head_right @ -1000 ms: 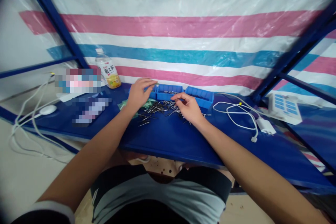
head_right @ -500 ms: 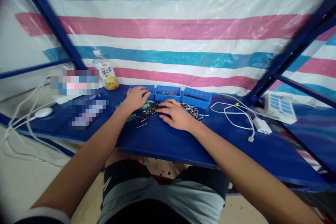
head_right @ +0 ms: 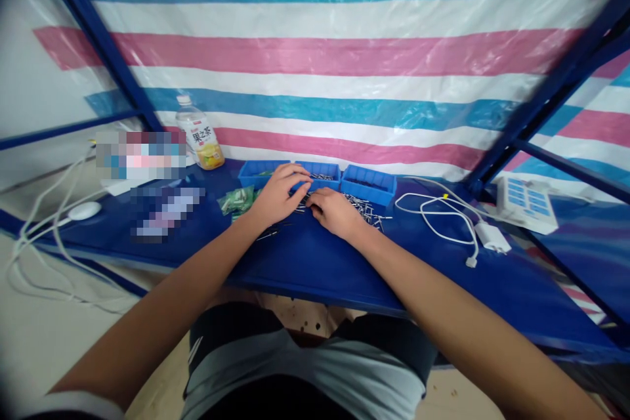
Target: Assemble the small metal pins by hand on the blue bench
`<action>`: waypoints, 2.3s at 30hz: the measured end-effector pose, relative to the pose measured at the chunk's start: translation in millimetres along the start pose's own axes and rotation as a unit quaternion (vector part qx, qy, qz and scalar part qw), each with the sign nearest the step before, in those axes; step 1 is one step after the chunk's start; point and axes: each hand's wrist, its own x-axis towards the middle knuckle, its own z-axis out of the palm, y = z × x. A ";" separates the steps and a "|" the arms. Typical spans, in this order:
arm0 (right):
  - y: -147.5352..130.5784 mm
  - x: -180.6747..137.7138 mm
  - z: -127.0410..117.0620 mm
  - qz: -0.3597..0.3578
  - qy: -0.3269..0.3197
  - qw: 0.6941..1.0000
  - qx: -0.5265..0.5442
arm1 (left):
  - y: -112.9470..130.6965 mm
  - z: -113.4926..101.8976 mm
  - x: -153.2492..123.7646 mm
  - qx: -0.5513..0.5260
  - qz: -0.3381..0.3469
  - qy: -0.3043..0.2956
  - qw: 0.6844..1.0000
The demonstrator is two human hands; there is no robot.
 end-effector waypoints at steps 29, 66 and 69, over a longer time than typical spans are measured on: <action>-10.3 0.0 -21.9 0.087 0.244 0.959 0.115 | 11.3 2.0 -2.9 -0.205 -0.110 -0.109 0.967; -4.2 -1.7 -14.1 0.184 0.157 0.910 0.338 | -6.3 8.2 -1.9 -0.355 -0.182 -0.021 0.917; -2.6 -1.1 -13.4 0.191 0.151 0.904 0.352 | -8.1 8.6 -0.5 -0.389 -0.181 -0.019 0.903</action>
